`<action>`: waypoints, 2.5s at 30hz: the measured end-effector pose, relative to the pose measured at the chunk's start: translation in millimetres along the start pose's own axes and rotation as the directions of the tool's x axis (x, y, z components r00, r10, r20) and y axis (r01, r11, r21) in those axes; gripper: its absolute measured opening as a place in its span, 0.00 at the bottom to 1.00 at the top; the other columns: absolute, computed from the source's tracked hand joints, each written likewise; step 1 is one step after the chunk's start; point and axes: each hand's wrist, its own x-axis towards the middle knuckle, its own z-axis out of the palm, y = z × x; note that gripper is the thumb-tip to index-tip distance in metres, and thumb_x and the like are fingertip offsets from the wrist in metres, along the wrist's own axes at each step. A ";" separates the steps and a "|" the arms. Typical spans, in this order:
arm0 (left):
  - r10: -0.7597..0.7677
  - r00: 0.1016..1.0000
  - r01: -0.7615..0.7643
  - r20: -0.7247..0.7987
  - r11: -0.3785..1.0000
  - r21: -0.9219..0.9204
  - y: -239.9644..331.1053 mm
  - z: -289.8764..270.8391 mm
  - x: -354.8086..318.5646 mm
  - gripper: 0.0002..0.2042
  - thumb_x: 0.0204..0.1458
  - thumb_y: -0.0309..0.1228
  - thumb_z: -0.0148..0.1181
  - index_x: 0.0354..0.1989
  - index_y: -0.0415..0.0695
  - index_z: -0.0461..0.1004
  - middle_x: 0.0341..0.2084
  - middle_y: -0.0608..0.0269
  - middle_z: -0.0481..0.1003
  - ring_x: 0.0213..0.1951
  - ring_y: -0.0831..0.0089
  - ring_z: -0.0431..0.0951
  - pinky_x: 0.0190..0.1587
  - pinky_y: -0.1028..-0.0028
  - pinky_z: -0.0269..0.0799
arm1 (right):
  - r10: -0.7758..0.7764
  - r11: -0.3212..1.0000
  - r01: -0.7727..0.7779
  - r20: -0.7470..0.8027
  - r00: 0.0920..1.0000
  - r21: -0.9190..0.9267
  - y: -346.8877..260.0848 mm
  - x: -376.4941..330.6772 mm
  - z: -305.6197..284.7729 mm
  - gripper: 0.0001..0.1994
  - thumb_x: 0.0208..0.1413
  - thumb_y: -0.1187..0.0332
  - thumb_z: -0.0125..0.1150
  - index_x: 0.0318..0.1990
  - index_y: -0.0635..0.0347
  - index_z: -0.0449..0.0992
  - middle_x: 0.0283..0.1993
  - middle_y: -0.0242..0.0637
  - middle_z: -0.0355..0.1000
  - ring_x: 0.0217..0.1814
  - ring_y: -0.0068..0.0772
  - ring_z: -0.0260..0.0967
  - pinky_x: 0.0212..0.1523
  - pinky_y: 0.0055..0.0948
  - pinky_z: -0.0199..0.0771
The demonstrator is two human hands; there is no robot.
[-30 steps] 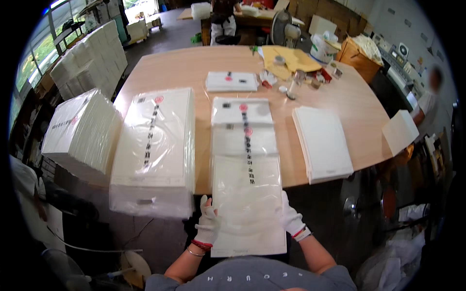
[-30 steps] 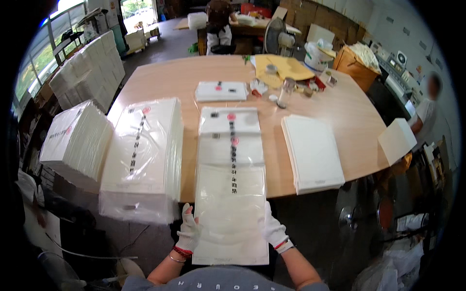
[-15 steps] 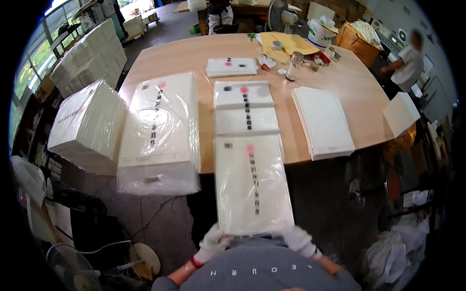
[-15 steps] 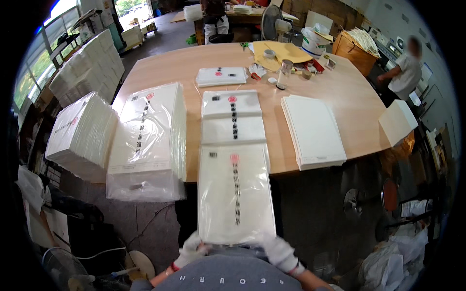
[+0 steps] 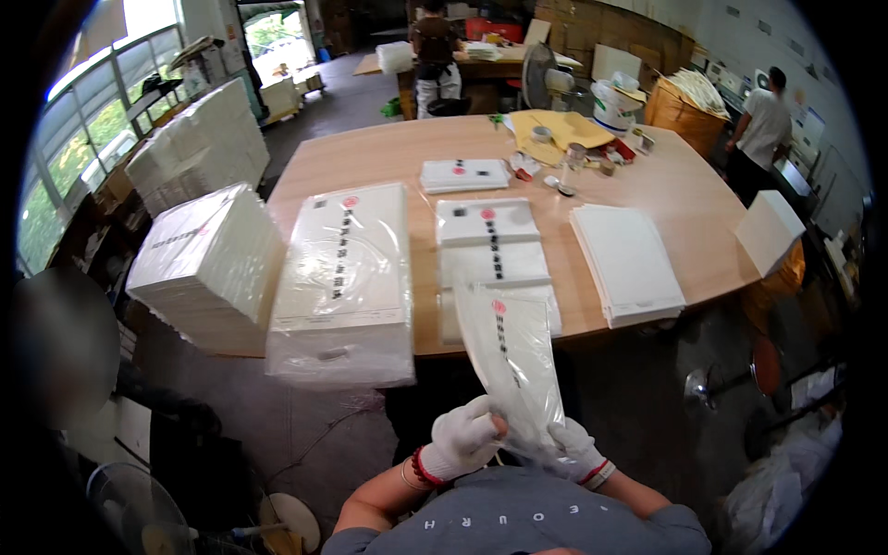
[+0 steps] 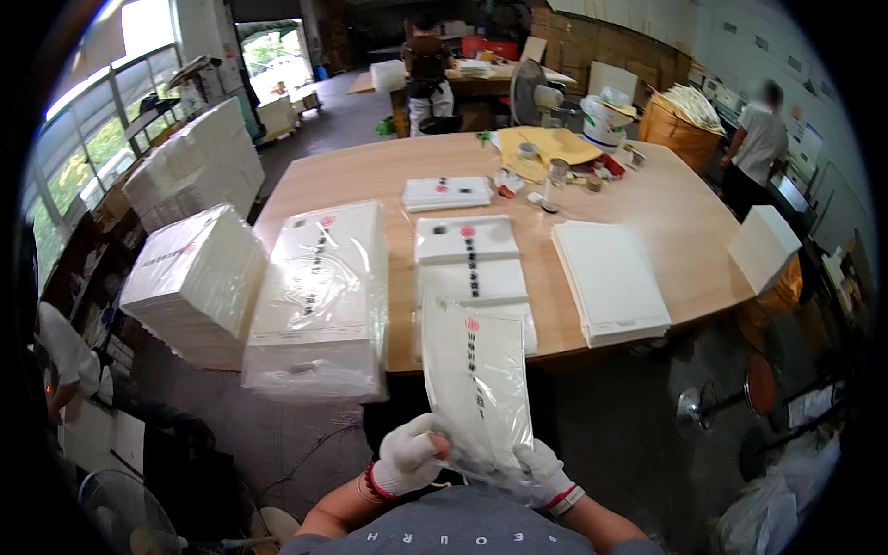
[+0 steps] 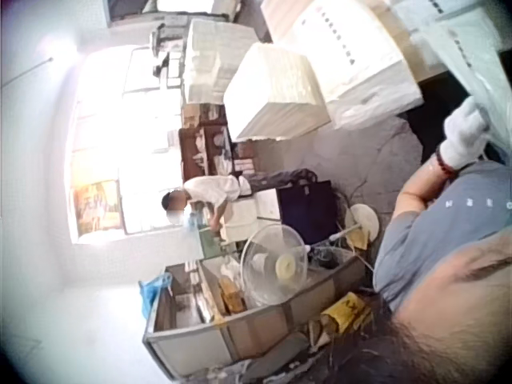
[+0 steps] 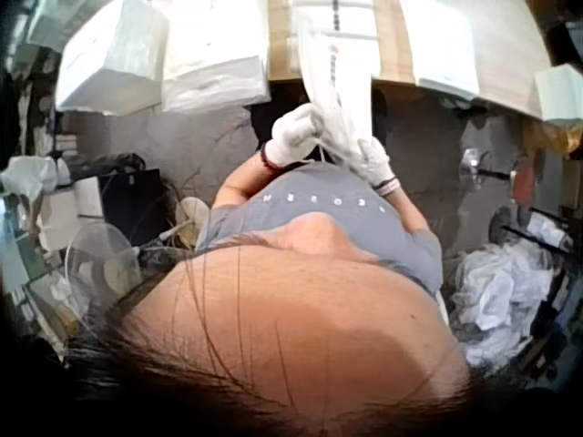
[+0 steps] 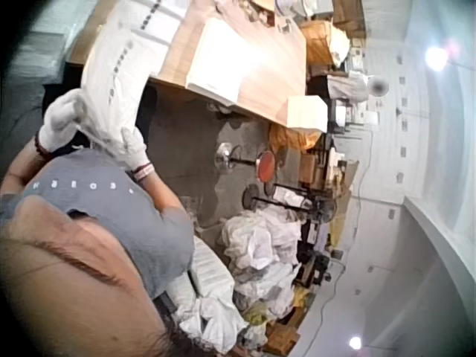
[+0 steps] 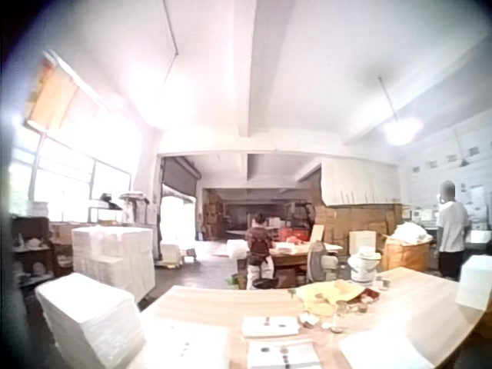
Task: The person repeatedly picks up stacks of white paper documents, places them into clear plastic sleeves, and sets the sealed packages on the table. The process is repeated continuously with new stacks of paper and sleeves.
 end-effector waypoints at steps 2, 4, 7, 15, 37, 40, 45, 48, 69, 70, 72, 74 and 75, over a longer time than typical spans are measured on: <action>-0.315 0.949 0.289 0.004 0.864 -0.413 4.1 -21.9 -11.5 0.05 0.42 0.26 0.54 0.27 0.38 0.70 0.25 0.61 0.72 0.25 0.72 0.72 0.29 0.75 0.67 | -0.198 0.979 0.194 0.083 0.977 0.054 -14.5 20.8 25.9 0.24 0.58 0.62 0.47 0.59 0.64 0.56 0.56 0.43 0.62 0.56 0.40 0.63 0.55 0.37 0.65; -0.165 0.909 -0.119 -0.383 0.778 -0.617 0.8 -36.2 -13.8 0.08 0.41 0.30 0.55 0.25 0.37 0.71 0.22 0.63 0.71 0.25 0.74 0.70 0.28 0.76 0.66 | -0.283 0.958 0.287 0.127 0.951 -0.007 -46.4 61.5 64.5 0.25 0.58 0.63 0.46 0.61 0.64 0.55 0.58 0.46 0.60 0.59 0.41 0.61 0.58 0.40 0.62; 0.511 0.523 -0.102 -0.682 0.832 0.545 -25.5 -87.5 -6.4 0.07 0.55 0.27 0.43 0.26 0.41 0.67 0.24 0.64 0.64 0.28 0.73 0.63 0.39 0.71 0.65 | -0.103 0.956 -0.015 0.385 0.917 0.292 -85.7 125.1 121.1 0.21 0.58 0.66 0.45 0.57 0.66 0.58 0.60 0.48 0.54 0.55 0.41 0.63 0.56 0.44 0.65; -0.244 0.245 -0.110 -0.938 0.955 -0.277 -157.1 -232.7 -49.4 0.05 0.52 0.25 0.42 0.29 0.45 0.66 0.26 0.70 0.65 0.30 0.78 0.65 0.38 0.77 0.63 | -0.067 0.948 0.174 0.368 0.927 -0.266 -53.0 176.7 211.4 0.10 0.59 0.65 0.47 0.38 0.63 0.68 0.24 0.31 0.66 0.24 0.21 0.65 0.27 0.26 0.72; -0.157 0.983 0.176 -0.095 0.647 0.742 -301.9 45.9 190.8 0.13 0.45 0.37 0.54 0.40 0.49 0.73 0.29 0.57 0.75 0.40 0.57 0.71 0.45 0.60 0.66 | 0.075 0.971 -0.117 -0.195 0.978 -0.211 -12.8 78.2 -20.7 0.19 0.59 0.65 0.47 0.55 0.65 0.62 0.39 0.42 0.69 0.34 0.29 0.70 0.37 0.32 0.77; -0.290 0.953 0.292 -0.084 0.816 0.499 -299.2 33.0 207.8 0.11 0.49 0.39 0.52 0.33 0.44 0.72 0.19 0.55 0.72 0.26 0.59 0.72 0.33 0.65 0.67 | 0.094 0.966 -0.123 -0.136 0.986 -0.226 -31.2 93.2 -19.7 0.18 0.59 0.65 0.47 0.54 0.65 0.63 0.38 0.41 0.69 0.34 0.28 0.70 0.37 0.31 0.76; -0.332 0.930 0.366 -0.157 0.880 0.302 -246.4 23.1 211.8 0.12 0.53 0.38 0.49 0.29 0.41 0.69 0.16 0.53 0.70 0.21 0.60 0.70 0.25 0.65 0.64 | -0.153 0.984 0.136 -0.158 0.975 -0.114 -81.7 177.9 -4.4 0.16 0.58 0.64 0.51 0.50 0.64 0.67 0.39 0.35 0.70 0.41 0.24 0.68 0.39 0.27 0.71; -0.213 0.960 0.259 -0.181 0.924 0.282 -251.5 32.7 210.9 0.12 0.55 0.38 0.49 0.28 0.41 0.69 0.16 0.56 0.70 0.20 0.65 0.71 0.24 0.68 0.64 | -0.237 0.963 0.257 -0.204 0.950 0.077 -118.7 227.1 27.7 0.16 0.55 0.62 0.55 0.46 0.63 0.70 0.40 0.33 0.71 0.43 0.24 0.68 0.39 0.25 0.69; -0.196 0.980 0.197 -0.046 0.980 0.026 -101.3 6.0 226.6 0.20 0.50 0.30 0.54 0.52 0.38 0.64 0.32 0.56 0.76 0.34 0.66 0.76 0.37 0.70 0.70 | -0.646 -0.266 0.345 0.432 0.629 -0.900 -98.9 276.6 36.6 0.14 0.49 0.76 0.57 0.46 0.62 0.70 0.42 0.40 0.70 0.44 0.37 0.68 0.44 0.32 0.69; -0.241 0.969 0.245 -0.048 0.967 0.075 -104.2 6.1 225.5 0.21 0.49 0.30 0.55 0.52 0.38 0.63 0.32 0.56 0.75 0.33 0.65 0.76 0.37 0.70 0.70 | -0.613 -0.354 0.411 0.541 0.576 -0.840 -90.6 274.0 28.4 0.14 0.49 0.76 0.57 0.46 0.62 0.70 0.43 0.39 0.70 0.44 0.36 0.69 0.44 0.32 0.69; -0.327 0.945 0.324 -0.003 0.935 0.146 -119.0 13.2 218.0 0.23 0.48 0.30 0.57 0.53 0.38 0.63 0.30 0.56 0.75 0.32 0.62 0.76 0.36 0.69 0.70 | -0.524 -0.504 0.482 0.697 0.490 -0.717 -73.0 245.5 2.2 0.15 0.49 0.76 0.58 0.47 0.62 0.69 0.43 0.38 0.70 0.44 0.34 0.69 0.44 0.31 0.69; -0.235 0.971 0.238 -0.042 0.939 0.247 -116.1 9.7 201.4 0.26 0.44 0.32 0.61 0.53 0.40 0.64 0.29 0.55 0.74 0.31 0.58 0.75 0.33 0.67 0.70 | -0.522 0.562 0.654 0.397 0.755 -0.506 -102.2 182.7 33.7 0.13 0.50 0.75 0.59 0.45 0.64 0.71 0.41 0.36 0.71 0.43 0.27 0.69 0.43 0.27 0.70; -0.118 0.988 0.149 -0.102 0.907 0.393 -121.3 10.5 193.5 0.25 0.43 0.32 0.63 0.51 0.40 0.66 0.27 0.56 0.74 0.28 0.60 0.75 0.32 0.68 0.70 | -0.516 0.442 0.661 0.431 0.741 -0.607 -108.7 154.8 26.9 0.09 0.50 0.76 0.59 0.40 0.63 0.74 0.42 0.38 0.72 0.43 0.28 0.69 0.44 0.29 0.70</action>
